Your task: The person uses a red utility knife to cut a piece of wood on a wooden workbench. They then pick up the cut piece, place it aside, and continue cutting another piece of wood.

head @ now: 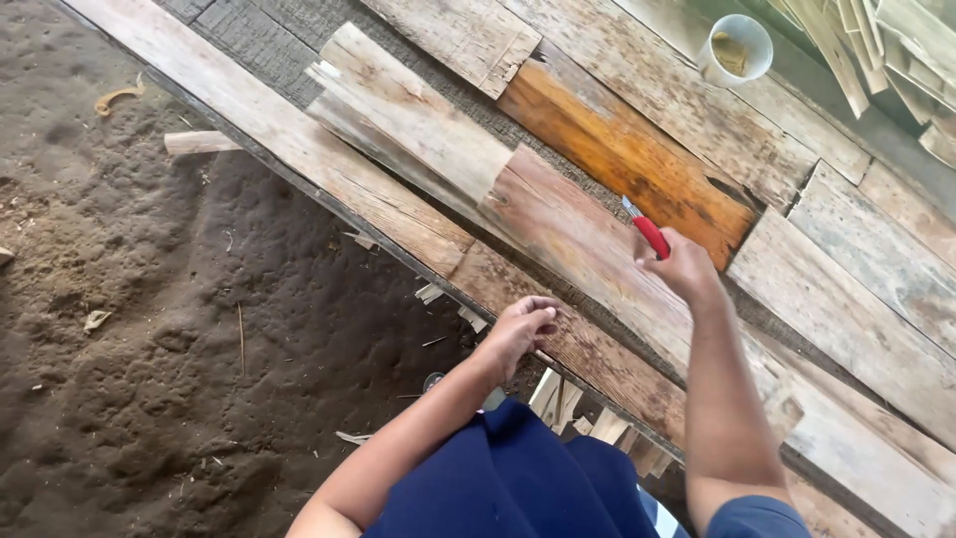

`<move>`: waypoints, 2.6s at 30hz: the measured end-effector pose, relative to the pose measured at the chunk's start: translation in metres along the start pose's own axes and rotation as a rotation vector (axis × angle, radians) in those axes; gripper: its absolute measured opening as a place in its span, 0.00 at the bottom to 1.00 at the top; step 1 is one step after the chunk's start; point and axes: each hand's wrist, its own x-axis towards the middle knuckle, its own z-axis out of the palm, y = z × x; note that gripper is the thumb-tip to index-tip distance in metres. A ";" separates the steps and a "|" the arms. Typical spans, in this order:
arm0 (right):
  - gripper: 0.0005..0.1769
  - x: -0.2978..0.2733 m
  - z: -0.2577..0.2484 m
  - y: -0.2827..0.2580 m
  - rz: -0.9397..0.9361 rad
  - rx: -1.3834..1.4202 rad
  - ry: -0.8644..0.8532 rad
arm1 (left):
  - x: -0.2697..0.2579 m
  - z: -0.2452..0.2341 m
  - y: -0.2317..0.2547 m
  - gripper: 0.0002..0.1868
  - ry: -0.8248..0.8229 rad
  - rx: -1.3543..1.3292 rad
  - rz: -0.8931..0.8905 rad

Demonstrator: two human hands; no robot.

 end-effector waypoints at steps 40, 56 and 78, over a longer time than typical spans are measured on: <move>0.21 0.043 -0.027 -0.251 0.257 0.452 0.249 | 0.195 -0.325 0.411 0.09 0.129 0.510 0.600; 0.22 0.204 -0.007 -0.630 0.145 0.601 -0.032 | 0.224 -0.663 0.637 0.07 0.562 0.223 0.536; 0.14 0.237 0.129 -0.779 0.310 0.451 0.388 | 0.291 -0.859 0.753 0.17 1.135 1.116 0.423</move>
